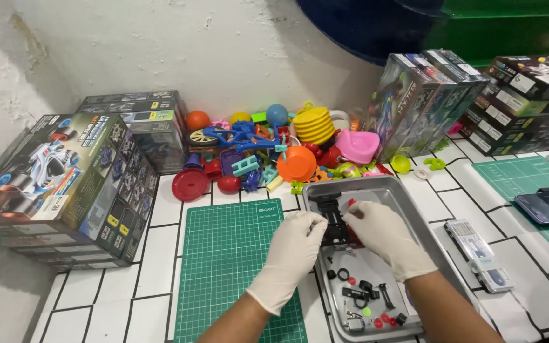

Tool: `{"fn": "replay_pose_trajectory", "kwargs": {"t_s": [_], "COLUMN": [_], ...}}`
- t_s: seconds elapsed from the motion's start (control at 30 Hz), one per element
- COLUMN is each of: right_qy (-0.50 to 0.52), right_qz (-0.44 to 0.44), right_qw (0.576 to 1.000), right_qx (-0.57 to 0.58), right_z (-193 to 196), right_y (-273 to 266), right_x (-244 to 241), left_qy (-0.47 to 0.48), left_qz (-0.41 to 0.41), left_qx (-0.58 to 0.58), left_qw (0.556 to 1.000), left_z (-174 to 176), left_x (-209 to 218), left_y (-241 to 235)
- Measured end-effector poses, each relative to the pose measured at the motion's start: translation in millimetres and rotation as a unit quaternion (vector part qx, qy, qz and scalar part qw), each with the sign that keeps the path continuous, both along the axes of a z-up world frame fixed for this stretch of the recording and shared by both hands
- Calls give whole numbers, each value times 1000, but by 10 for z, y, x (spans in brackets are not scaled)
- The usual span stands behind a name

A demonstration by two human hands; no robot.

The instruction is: A person wearing white gloves assembles a toy car chassis by installing small gears and axles on a green cutting mat.

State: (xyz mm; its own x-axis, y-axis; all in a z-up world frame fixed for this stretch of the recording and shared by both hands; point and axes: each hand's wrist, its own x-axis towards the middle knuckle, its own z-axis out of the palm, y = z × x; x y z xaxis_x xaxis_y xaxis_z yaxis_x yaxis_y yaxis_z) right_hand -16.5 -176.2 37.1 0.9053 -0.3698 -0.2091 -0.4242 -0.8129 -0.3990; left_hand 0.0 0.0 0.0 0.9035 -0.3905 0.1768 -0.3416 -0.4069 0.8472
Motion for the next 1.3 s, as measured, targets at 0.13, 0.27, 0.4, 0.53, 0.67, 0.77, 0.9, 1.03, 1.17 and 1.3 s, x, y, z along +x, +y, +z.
{"fn": "replay_pose_trajectory", "kwargs": {"t_s": [0.13,0.27,0.4,0.53,0.67,0.77,0.9,1.03,1.17,1.3], "right_qy": [14,36,24,14,-10,-19,-106,-139,-127,-146], "right_qz": [10,-4,-11,-31,-50,-85,-111,-110,-120,-102], "right_qw": [999,999,1000,998,994,989,960,941,920,886], "right_qx": [-35,-28,18,60,93,118,236,289,352,427], "right_z": [-270,-295,-329,-437,-402,-362,-500,-493,-231,-180], "right_y": [-13,-17,-36,-119,-122,-131,-261,-329,-226,-190], "right_x": [216,296,325,369,344,314,345,323,155,75], "left_qy": [-43,-32,-9,-38,-29,-39,-64,18,112,112], "left_qz": [-5,-4,-8,-12,-6,21,104,91,73,63], "left_qx": [76,159,212,211,205,203,186,179,78,18], "left_qw": [996,987,977,977,978,978,975,979,988,991], "left_z": [-203,-308,-325,-456,-412,-390,-359,-248,-264,-404], "left_x": [332,470,443,499,510,513,547,557,613,682], "left_y": [-283,-406,-424,-433,-440,-479,-561,-625,-660,-641]}}
